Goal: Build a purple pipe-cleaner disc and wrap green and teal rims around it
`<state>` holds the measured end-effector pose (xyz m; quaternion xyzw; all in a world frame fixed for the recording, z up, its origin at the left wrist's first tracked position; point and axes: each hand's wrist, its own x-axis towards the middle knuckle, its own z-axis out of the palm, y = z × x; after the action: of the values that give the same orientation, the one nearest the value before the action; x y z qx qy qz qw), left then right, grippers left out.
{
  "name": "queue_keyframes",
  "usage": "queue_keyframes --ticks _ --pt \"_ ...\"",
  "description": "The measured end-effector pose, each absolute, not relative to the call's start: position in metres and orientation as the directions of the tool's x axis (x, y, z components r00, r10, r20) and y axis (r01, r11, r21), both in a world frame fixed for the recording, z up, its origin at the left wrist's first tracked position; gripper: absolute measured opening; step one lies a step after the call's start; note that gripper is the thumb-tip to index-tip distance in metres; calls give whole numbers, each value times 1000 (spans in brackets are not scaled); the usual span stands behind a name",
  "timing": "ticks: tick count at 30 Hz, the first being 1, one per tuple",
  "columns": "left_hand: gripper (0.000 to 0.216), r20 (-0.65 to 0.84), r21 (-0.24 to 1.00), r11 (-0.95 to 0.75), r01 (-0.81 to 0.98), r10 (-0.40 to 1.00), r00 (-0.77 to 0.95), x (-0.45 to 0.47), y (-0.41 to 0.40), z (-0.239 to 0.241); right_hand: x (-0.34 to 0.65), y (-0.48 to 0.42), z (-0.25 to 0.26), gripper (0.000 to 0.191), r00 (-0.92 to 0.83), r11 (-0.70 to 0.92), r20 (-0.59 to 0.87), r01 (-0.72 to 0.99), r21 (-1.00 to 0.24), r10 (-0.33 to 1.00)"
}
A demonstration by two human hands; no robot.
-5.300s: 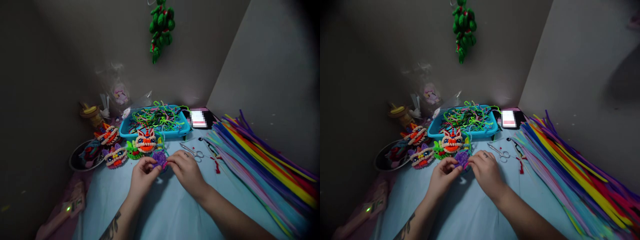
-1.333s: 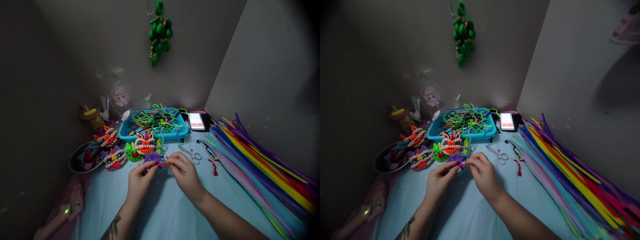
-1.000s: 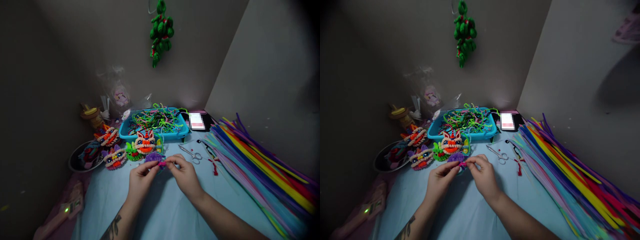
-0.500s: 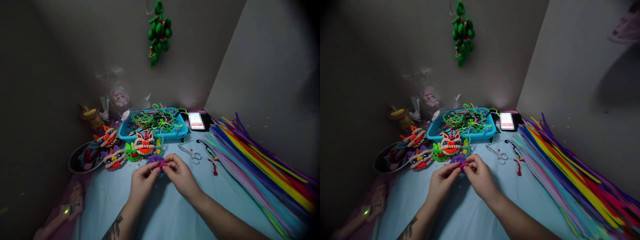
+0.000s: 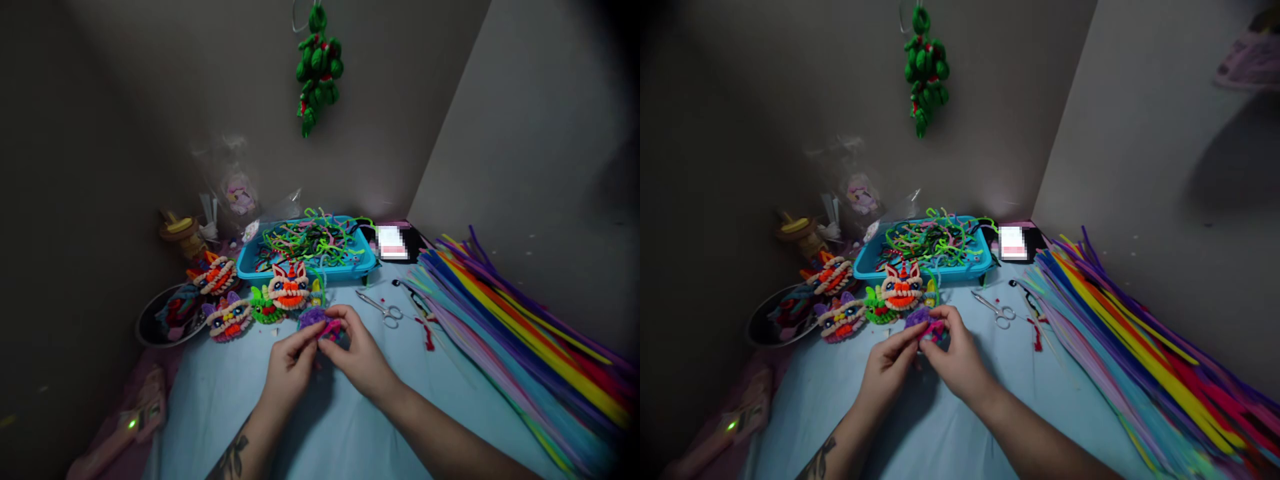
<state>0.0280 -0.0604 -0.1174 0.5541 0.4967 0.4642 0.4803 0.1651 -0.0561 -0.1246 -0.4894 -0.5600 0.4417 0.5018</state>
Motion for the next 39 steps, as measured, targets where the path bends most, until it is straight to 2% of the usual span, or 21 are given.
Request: queue_keyframes --ticks 5,8,12,15,18,22,25,31,39 --pt "30 64 978 -66 199 998 18 28 -62 -117 166 -58 -133 37 85 190 222 280 -941 971" --pt "28 84 970 -79 230 996 -8 27 -62 -117 169 -60 -135 31 122 283 359 408 -868 925" --pt "28 86 970 -80 229 996 -17 26 -62 -118 174 -58 -128 9 56 455 577 555 -697 815" --pt "26 94 971 -85 223 995 -29 27 -62 -120 175 -59 -123 8 10 485 620 612 -624 785" --pt "23 122 970 -113 215 992 -26 28 -63 -122 170 -63 -121 11 15 503 601 530 -682 799" --pt "22 148 966 -141 218 989 -15 28 -63 -123 164 -67 -121 15 8 425 456 349 -835 890" --pt "23 137 967 -126 222 990 -37 27 -62 -121 167 -64 -120 6 14 440 465 298 -847 885" --pt "21 154 966 -137 218 986 -66 28 -63 -117 172 -55 -120 9 122 367 423 325 -872 898" --pt "28 -3 995 5 103 1000 -25 30 -62 -117 174 -52 -118 12 155 296 373 369 -881 915"
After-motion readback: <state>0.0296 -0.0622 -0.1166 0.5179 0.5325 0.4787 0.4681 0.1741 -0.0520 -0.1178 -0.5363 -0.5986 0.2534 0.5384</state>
